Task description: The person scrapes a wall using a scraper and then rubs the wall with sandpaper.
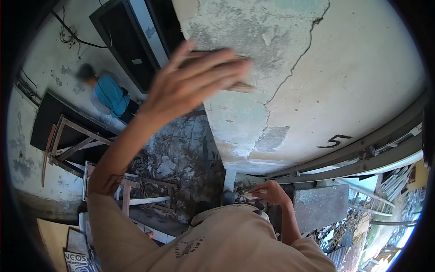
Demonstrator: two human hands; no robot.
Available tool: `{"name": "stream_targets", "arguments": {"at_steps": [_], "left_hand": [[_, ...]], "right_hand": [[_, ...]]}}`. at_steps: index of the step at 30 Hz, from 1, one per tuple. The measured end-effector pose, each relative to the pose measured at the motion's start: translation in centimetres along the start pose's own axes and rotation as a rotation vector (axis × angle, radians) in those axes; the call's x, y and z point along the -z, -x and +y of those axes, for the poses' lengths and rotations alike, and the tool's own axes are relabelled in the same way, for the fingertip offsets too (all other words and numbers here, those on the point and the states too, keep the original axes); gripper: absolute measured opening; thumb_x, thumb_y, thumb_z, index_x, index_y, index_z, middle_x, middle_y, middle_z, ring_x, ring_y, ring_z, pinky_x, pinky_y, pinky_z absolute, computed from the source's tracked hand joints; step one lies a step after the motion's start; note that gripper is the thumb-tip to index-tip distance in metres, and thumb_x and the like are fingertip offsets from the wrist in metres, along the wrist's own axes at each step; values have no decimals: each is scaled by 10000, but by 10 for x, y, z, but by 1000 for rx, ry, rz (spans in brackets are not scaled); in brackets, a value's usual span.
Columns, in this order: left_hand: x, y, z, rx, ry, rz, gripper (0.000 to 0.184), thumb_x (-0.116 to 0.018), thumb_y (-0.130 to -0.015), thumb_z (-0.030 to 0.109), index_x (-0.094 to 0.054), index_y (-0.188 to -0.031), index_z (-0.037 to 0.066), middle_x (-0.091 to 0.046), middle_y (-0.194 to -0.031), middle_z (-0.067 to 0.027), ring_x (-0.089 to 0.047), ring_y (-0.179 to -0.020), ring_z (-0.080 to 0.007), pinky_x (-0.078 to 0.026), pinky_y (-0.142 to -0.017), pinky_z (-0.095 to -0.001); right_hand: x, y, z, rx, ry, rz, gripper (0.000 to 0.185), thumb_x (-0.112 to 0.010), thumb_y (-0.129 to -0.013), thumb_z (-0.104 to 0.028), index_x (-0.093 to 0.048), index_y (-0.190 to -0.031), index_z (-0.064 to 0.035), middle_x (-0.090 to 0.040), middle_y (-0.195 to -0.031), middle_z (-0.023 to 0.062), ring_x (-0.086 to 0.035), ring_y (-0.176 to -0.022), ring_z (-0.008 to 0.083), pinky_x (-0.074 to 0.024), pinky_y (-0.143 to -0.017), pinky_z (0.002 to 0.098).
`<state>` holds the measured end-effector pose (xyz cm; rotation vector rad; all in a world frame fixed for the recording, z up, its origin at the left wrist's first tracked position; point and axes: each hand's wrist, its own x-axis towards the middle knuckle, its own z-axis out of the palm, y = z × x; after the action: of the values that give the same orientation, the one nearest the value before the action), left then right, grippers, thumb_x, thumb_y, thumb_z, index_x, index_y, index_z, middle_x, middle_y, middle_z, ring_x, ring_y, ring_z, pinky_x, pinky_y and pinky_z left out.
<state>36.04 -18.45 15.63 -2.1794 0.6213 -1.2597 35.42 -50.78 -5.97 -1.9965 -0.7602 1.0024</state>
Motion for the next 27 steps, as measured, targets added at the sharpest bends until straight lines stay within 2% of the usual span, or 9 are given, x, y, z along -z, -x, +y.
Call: {"name": "stream_targets", "arguments": {"at_steps": [3,5,9,11,13,15,21,24,27], "left_hand": [[-11,-30,21,-43,65,81,454,-703,-748,233,-583,-1175,325,-473,-1343,168,-386,-1276,-31,-150,-1163,-466],[-5,-14,14,-26,34,67,469,-699,-743,209,-579,-1180,329,-472,-1342,173,-396,-1267,-31,-157,-1159,-478],[8,30,-10,64,-76,-106,493,-716,-741,215,-568,-1197,331,-440,-1370,174,-389,-1273,-30,-153,-1156,-487],[2,16,-4,16,-70,-20,472,-708,-752,224,-574,-1192,330,-451,-1363,167,-386,-1276,-31,-145,-1157,-488],[-6,-14,19,68,52,2,476,-688,-764,199,-565,-1205,332,-456,-1359,163,-386,-1277,-34,-135,-1162,-473],[-11,-38,31,22,53,79,390,-669,-780,249,-604,-1150,353,-524,-1287,186,-442,-1231,-27,-120,-1156,-503],[-2,6,15,58,-32,-59,393,-667,-780,227,-605,-1147,355,-552,-1250,189,-456,-1218,-27,-106,-1161,-498],[-12,-15,27,64,15,73,423,-661,-775,256,-577,-1175,368,-512,-1279,223,-413,-1239,9,-120,-1176,-437],[-15,-27,34,62,50,76,384,-650,-787,255,-593,-1148,370,-508,-1285,222,-416,-1237,6,-115,-1175,-451]], "right_hand": [[-2,-18,-15,83,37,-64,185,-693,-759,-159,-723,-933,-104,-701,-850,104,-659,-731,200,-500,-716,314],[-1,-22,-17,131,12,-44,188,-694,-759,-160,-721,-936,-101,-700,-848,105,-660,-738,203,-499,-719,314],[-2,-22,2,220,26,9,200,-695,-760,-161,-714,-947,-92,-699,-846,101,-664,-765,216,-498,-727,314],[1,-22,-10,156,75,-38,197,-696,-769,-157,-716,-953,-89,-702,-861,100,-668,-776,199,-501,-736,305],[-2,-30,-24,97,132,-82,193,-697,-779,-154,-717,-959,-87,-705,-876,98,-671,-787,181,-504,-744,296],[-4,-39,-28,215,30,-66,187,-694,-758,-154,-719,-933,-93,-699,-856,99,-668,-801,234,-500,-742,321],[5,-25,-13,197,76,-24,192,-686,-761,-153,-720,-943,-104,-699,-864,97,-669,-803,226,-500,-741,317],[0,-26,2,179,43,-27,189,-690,-762,-163,-721,-940,-106,-700,-860,98,-670,-806,236,-499,-746,316],[-2,-29,-23,168,50,-42,184,-695,-759,-165,-723,-931,-107,-701,-851,98,-673,-812,242,-502,-742,314]]}}
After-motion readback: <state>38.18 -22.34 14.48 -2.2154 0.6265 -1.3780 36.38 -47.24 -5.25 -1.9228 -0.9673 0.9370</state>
